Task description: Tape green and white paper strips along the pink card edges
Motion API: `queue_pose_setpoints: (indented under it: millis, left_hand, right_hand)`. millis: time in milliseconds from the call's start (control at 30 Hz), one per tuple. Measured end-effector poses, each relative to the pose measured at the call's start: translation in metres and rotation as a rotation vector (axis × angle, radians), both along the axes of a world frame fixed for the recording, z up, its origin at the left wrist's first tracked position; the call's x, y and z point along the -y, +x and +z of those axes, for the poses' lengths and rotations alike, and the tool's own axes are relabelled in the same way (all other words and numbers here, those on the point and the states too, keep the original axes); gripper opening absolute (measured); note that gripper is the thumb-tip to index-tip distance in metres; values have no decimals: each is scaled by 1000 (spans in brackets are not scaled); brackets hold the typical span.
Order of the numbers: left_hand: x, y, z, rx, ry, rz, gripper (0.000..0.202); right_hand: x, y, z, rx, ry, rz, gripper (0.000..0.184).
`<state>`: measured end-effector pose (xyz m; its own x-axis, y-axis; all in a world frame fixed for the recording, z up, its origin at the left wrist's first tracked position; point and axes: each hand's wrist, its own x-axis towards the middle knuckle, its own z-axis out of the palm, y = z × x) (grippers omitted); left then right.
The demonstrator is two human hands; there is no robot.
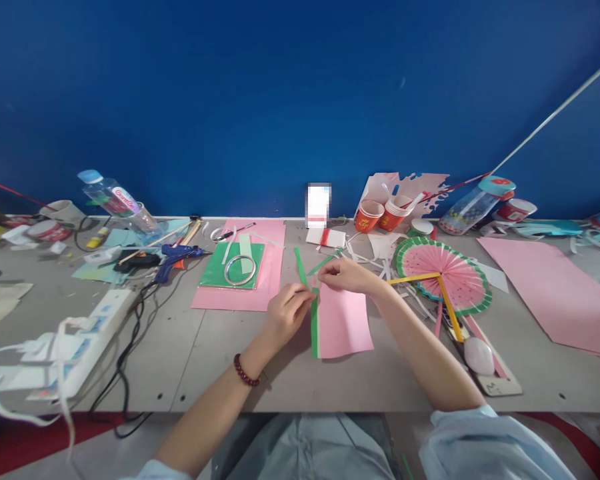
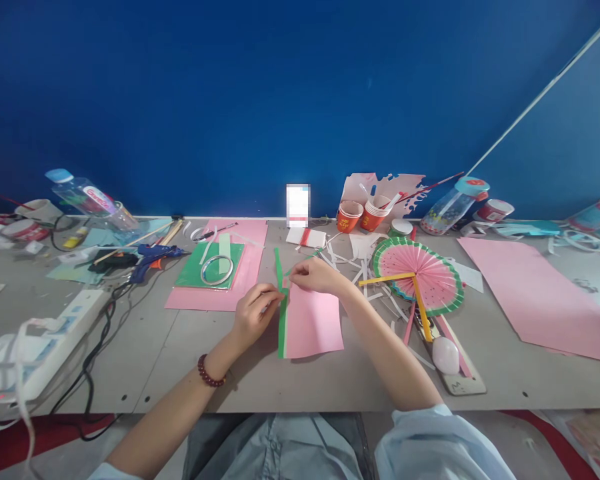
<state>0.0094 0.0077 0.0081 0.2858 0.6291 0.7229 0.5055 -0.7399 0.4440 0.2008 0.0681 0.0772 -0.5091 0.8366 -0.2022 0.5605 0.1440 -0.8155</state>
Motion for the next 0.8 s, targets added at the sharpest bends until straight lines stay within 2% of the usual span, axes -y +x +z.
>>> queue_pose_setpoints:
  millis: [800]
  left_hand:
    - [0, 1, 1, -7, 8, -1, 13]
  right_hand:
    - [-3, 1, 0, 53, 24, -66, 21]
